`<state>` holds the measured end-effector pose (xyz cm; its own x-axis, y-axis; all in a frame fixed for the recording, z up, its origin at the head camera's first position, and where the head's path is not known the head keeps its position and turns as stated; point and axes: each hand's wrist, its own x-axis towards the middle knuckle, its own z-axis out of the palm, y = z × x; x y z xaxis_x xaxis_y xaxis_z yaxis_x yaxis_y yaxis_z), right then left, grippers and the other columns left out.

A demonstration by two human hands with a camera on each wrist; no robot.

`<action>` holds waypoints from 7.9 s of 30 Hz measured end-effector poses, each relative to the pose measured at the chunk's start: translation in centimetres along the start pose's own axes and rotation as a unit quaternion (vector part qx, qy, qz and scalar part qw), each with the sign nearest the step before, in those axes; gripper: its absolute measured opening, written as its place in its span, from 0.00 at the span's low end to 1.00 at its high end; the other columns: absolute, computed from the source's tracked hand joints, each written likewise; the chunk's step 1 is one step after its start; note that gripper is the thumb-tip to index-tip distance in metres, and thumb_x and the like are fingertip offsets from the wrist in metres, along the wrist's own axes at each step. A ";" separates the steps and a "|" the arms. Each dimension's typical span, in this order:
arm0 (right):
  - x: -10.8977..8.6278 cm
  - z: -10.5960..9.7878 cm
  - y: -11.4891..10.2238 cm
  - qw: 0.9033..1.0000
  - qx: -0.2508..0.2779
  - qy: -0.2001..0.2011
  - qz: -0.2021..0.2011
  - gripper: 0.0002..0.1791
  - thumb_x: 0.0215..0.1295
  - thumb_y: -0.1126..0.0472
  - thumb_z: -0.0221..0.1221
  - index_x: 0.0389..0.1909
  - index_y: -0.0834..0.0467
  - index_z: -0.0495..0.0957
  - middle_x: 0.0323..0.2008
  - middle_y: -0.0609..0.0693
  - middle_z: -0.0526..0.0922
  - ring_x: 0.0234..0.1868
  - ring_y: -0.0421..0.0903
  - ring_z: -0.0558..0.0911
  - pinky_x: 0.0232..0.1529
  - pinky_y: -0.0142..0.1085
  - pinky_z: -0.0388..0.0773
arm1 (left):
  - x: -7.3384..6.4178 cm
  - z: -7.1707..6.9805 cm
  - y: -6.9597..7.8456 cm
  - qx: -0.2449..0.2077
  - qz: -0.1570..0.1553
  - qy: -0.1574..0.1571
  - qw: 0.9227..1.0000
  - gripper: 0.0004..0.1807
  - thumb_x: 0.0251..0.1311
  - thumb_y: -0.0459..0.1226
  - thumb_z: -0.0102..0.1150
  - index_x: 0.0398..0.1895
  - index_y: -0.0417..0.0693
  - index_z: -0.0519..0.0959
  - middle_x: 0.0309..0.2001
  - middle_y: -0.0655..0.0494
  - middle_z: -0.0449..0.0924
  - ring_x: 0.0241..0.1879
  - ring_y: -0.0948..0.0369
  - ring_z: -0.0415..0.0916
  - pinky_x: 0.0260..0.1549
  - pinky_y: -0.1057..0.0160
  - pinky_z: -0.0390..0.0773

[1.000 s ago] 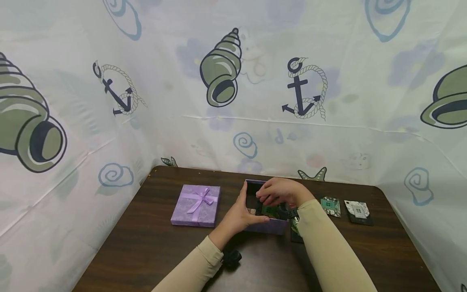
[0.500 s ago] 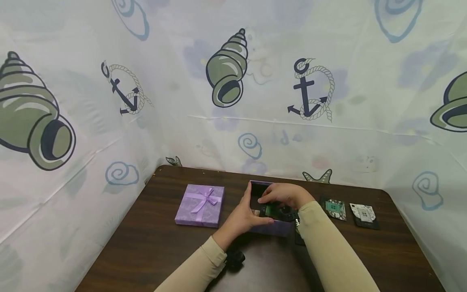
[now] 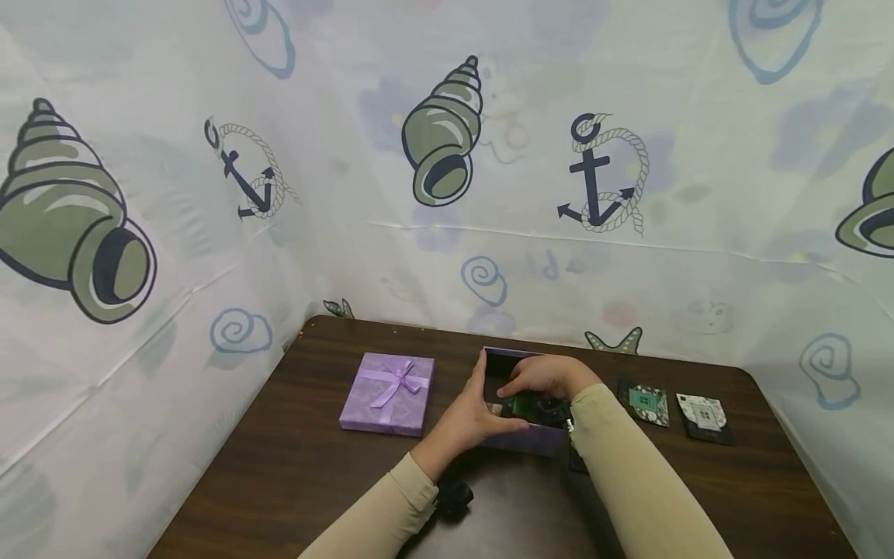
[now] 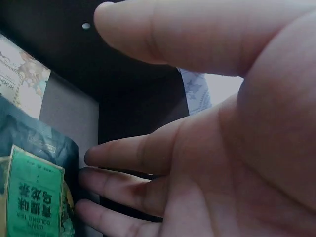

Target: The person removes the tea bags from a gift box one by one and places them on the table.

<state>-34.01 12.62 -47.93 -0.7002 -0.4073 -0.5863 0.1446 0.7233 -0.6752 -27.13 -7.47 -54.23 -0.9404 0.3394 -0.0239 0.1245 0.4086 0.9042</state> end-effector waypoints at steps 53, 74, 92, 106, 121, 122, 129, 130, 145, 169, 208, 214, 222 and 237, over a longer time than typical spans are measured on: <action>-0.3 0.1 1.1 0.989 -0.034 -0.097 -0.106 0.13 0.62 0.76 0.67 0.46 0.61 0.88 0.36 0.53 0.87 0.34 0.45 0.79 0.40 0.36 0.85 | 0.3 0.2 0.2 -0.005 0.002 0.007 1.000 0.83 0.47 0.59 0.88 0.91 0.67 0.30 0.89 0.40 0.46 0.80 0.41 0.66 0.74 0.38 0.73; -1.2 -0.3 1.9 0.977 0.036 -0.056 -0.201 0.06 0.85 0.64 0.54 0.56 0.58 0.70 0.38 0.50 0.71 0.38 0.48 0.71 0.43 0.39 0.72 | 0.0 0.2 0.5 0.017 0.005 0.009 1.000 0.81 0.50 0.60 0.86 0.92 0.64 0.31 0.90 0.45 0.44 0.84 0.42 0.60 0.75 0.37 0.72; -2.4 0.2 3.5 0.964 0.071 0.002 -0.256 0.19 0.80 0.54 0.65 0.63 0.60 0.79 0.61 0.61 0.80 0.64 0.60 0.78 0.65 0.50 0.80 | 0.3 0.2 0.1 0.005 0.006 0.006 1.000 0.83 0.49 0.61 0.86 0.92 0.61 0.29 0.90 0.41 0.45 0.84 0.41 0.58 0.77 0.37 0.69; -4.4 3.8 3.9 0.926 0.053 0.232 -0.292 0.28 0.79 0.50 0.66 0.73 0.45 0.69 0.81 0.56 0.65 0.82 0.68 0.66 0.73 0.73 0.68 | 0.0 0.2 0.1 0.007 -0.001 0.005 1.000 0.81 0.50 0.63 0.85 0.90 0.69 0.27 0.89 0.39 0.45 0.84 0.38 0.59 0.74 0.35 0.72; -6.1 5.7 6.5 0.862 0.106 0.397 -0.295 0.13 0.81 0.55 0.64 0.62 0.50 0.83 0.62 0.51 0.86 0.57 0.39 0.83 0.47 0.30 0.80 | 0.0 0.2 0.0 -0.002 -0.004 0.012 1.000 0.82 0.48 0.62 0.86 0.90 0.74 0.28 0.90 0.43 0.43 0.83 0.40 0.61 0.74 0.35 0.72; -6.2 5.7 6.6 0.859 0.114 0.402 -0.298 0.14 0.81 0.56 0.64 0.62 0.51 0.82 0.62 0.52 0.86 0.55 0.36 0.83 0.45 0.29 0.79 | 0.1 0.2 0.0 -0.002 -0.004 0.012 1.000 0.82 0.48 0.62 0.86 0.90 0.75 0.27 0.90 0.43 0.43 0.82 0.39 0.63 0.73 0.35 0.73; -6.5 6.0 7.8 0.844 0.181 0.424 -0.272 0.22 0.80 0.57 0.66 0.69 0.57 0.75 0.61 0.54 0.78 0.50 0.26 0.75 0.45 0.22 0.73 | 0.1 0.3 -0.1 -0.006 0.001 0.010 1.000 0.82 0.48 0.61 0.87 0.90 0.74 0.28 0.90 0.44 0.43 0.84 0.40 0.59 0.75 0.35 0.70; -6.6 6.0 7.9 0.842 0.192 0.427 -0.267 0.24 0.80 0.57 0.66 0.70 0.57 0.74 0.61 0.54 0.76 0.49 0.29 0.74 0.45 0.22 0.72 | 0.1 0.3 -0.1 -0.007 0.001 0.010 1.000 0.82 0.48 0.61 0.87 0.90 0.73 0.28 0.90 0.44 0.43 0.85 0.40 0.57 0.76 0.35 0.69; -6.3 6.1 12.1 0.745 0.382 0.473 -0.273 0.22 0.78 0.68 0.64 0.68 0.69 0.73 0.54 0.49 0.77 0.51 0.40 0.80 0.48 0.25 0.82 | 0.0 0.3 0.0 0.004 -0.010 0.013 1.000 0.82 0.46 0.60 0.88 0.89 0.80 0.28 0.90 0.45 0.44 0.81 0.41 0.65 0.75 0.36 0.71; -10.2 5.9 20.3 0.728 0.407 0.533 -0.142 0.27 0.77 0.63 0.67 0.72 0.66 0.74 0.59 0.44 0.73 0.52 0.32 0.79 0.49 0.18 0.77 | 0.1 0.3 0.1 0.010 -0.005 0.017 1.000 0.82 0.45 0.62 0.88 0.89 0.78 0.29 0.90 0.43 0.44 0.79 0.40 0.68 0.73 0.36 0.73; -13.6 4.5 22.8 0.902 -0.012 0.425 0.075 0.29 0.73 0.51 0.70 0.62 0.69 0.80 0.46 0.63 0.77 0.47 0.57 0.75 0.44 0.49 0.72 | 0.1 0.2 0.2 -0.007 0.002 0.013 1.000 0.82 0.46 0.59 0.89 0.90 0.76 0.30 0.90 0.43 0.43 0.80 0.41 0.65 0.76 0.36 0.69; -13.7 4.5 23.1 0.903 -0.014 0.423 0.073 0.27 0.72 0.50 0.71 0.61 0.66 0.82 0.42 0.57 0.74 0.42 0.52 0.71 0.39 0.43 0.66 | 0.2 0.3 0.1 -0.007 0.001 0.012 1.000 0.82 0.46 0.59 0.89 0.90 0.77 0.29 0.90 0.43 0.43 0.76 0.42 0.70 0.75 0.36 0.71; -14.1 4.3 23.2 0.907 -0.009 0.414 0.070 0.29 0.72 0.47 0.71 0.62 0.64 0.83 0.39 0.54 0.76 0.38 0.50 0.72 0.36 0.41 0.66 | 0.1 0.3 0.2 -0.013 0.000 0.012 1.000 0.82 0.46 0.59 0.88 0.89 0.78 0.29 0.90 0.44 0.42 0.68 0.42 0.79 0.74 0.38 0.72; -14.2 4.4 23.5 0.905 0.026 0.419 0.073 0.31 0.69 0.45 0.73 0.63 0.63 0.84 0.28 0.48 0.75 0.24 0.45 0.71 0.25 0.38 0.66 | 0.3 0.4 0.1 -0.016 0.005 0.011 1.000 0.82 0.45 0.59 0.89 0.90 0.77 0.30 0.91 0.46 0.42 0.85 0.42 0.56 0.79 0.36 0.65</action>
<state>-17.59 32.93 -57.48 -0.9522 0.2714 -0.1405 0.2954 0.6992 -0.6511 -27.27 -7.00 -54.31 -0.9460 0.3243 -0.0055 0.1240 0.3771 0.9178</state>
